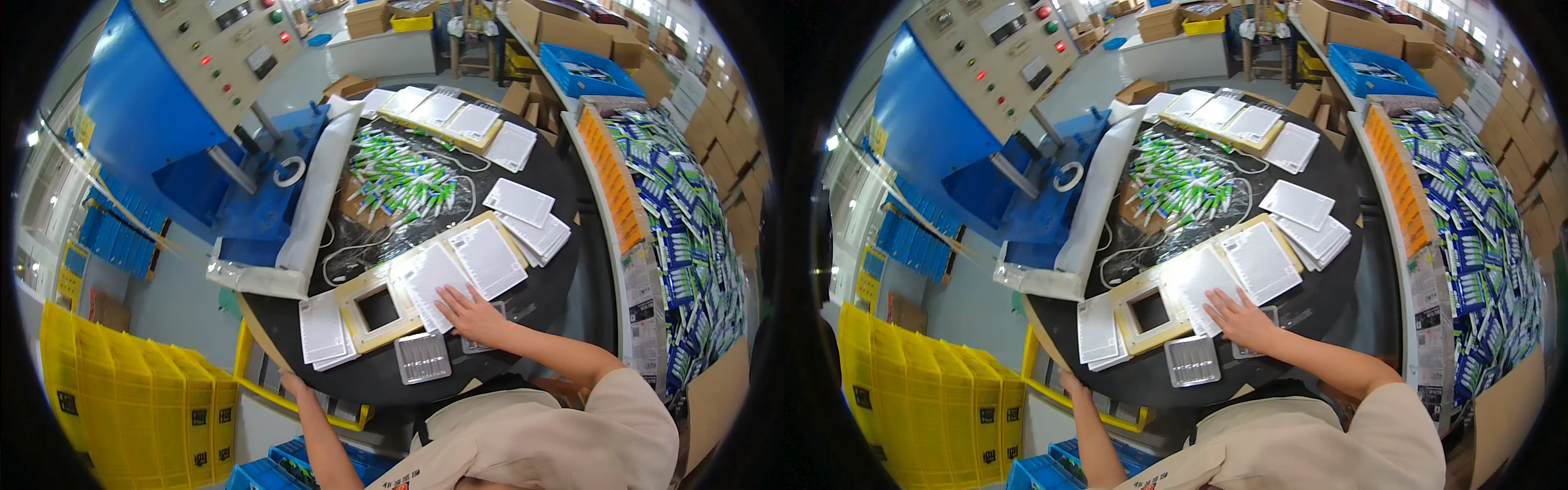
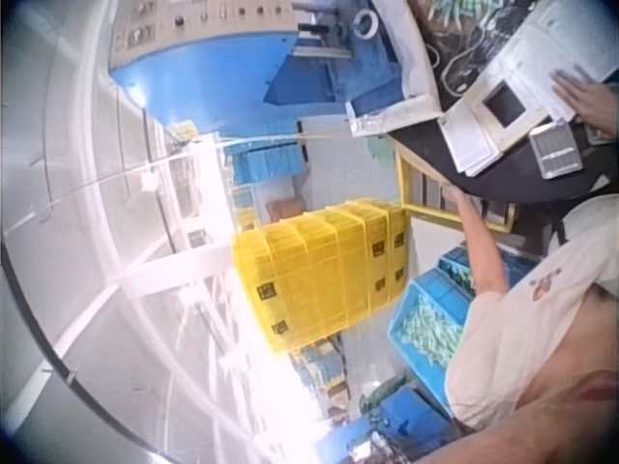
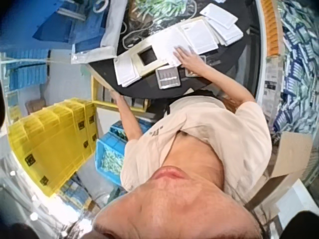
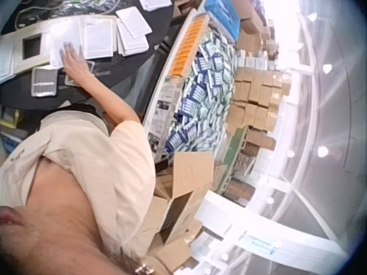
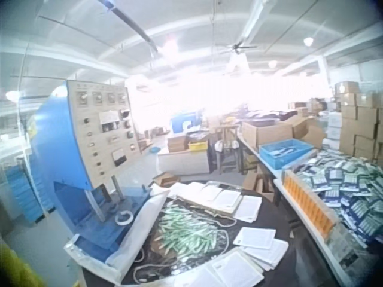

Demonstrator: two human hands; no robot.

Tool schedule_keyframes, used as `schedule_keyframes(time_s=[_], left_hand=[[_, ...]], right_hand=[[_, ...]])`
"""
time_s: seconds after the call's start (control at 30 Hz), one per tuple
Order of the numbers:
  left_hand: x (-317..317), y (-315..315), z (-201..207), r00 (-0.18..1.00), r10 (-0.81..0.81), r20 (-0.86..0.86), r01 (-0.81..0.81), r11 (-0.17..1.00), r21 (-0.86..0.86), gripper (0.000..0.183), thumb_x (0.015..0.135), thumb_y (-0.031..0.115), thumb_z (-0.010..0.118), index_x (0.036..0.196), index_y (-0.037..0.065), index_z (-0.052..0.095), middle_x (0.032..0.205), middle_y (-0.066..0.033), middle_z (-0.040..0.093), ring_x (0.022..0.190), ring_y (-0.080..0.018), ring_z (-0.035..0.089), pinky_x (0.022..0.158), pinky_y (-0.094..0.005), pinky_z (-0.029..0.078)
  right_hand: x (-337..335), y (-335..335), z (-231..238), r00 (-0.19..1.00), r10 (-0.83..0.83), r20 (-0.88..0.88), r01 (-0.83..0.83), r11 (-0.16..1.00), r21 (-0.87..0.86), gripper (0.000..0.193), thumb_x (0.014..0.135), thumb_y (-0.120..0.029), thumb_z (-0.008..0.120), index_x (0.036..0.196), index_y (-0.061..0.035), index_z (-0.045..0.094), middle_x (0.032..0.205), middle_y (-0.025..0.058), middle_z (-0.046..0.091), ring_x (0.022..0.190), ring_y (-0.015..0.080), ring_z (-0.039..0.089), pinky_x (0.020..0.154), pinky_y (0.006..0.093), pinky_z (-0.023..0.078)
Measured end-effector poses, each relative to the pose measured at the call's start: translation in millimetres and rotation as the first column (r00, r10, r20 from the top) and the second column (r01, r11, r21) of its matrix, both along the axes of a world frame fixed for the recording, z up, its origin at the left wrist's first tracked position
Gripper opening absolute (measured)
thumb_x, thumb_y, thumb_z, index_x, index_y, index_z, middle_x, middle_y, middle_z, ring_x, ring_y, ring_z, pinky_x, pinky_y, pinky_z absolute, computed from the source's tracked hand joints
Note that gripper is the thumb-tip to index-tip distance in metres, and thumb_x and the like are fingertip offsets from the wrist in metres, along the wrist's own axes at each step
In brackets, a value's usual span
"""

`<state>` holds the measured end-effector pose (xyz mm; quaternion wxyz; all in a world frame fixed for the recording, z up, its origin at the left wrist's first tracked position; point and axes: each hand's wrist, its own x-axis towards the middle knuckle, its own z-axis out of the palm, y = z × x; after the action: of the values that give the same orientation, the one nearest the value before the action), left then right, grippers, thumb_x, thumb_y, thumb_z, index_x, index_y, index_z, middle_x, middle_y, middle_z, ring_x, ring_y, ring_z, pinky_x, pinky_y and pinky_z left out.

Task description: The person places green cylindrical batteries into a multi-slot tray, then covers the tray with white paper sheets. The person repeats this cycle multiple times, handling batteries and paper sheets by hand.

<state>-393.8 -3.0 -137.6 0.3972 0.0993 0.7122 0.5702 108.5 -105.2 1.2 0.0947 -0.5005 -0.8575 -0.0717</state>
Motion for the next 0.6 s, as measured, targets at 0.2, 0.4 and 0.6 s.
schedule_keyframes(time_s=[0.2,0.4,0.6], left_hand=[[167,-90,145,0.296,-0.479,-0.826,0.834,0.552,-0.021,0.023,0.093,0.022,0.072,0.104,0.002,0.065,0.098,-0.0114,0.064,0.092,-0.0279,0.061,0.084,-0.039,0.049],[240,-105,172,-0.684,-0.288,-0.67,0.724,-0.156,-0.672,0.03,0.076,0.032,0.081,0.096,0.012,0.071,0.094,-0.0056,0.066,0.093,-0.0261,0.065,0.085,-0.0387,0.048],[239,-86,152,-0.742,-0.279,-0.609,0.67,-0.303,-0.678,0.016,0.083,0.032,0.074,0.089,0.017,0.074,0.085,-0.0042,0.069,0.083,-0.0269,0.068,0.073,-0.0401,0.052]], right_hand=[[34,9,19,0.996,0.01,0.092,-0.031,0.973,0.229,0.049,0.092,-0.017,0.054,0.134,0.0064,0.058,0.14,0.0234,0.059,0.129,0.0341,0.06,0.103,0.0489,0.051],[102,-22,29,0.983,-0.047,0.176,0.013,0.982,0.186,0.048,0.094,-0.018,0.052,0.136,0.0039,0.057,0.146,0.0207,0.054,0.136,0.0327,0.054,0.105,0.0493,0.049],[119,-5,-8,0.977,-0.102,0.187,0.084,0.991,0.102,0.048,0.095,-0.019,0.052,0.14,0.0008,0.055,0.152,0.0169,0.05,0.138,0.0328,0.052,0.104,0.0512,0.051]])
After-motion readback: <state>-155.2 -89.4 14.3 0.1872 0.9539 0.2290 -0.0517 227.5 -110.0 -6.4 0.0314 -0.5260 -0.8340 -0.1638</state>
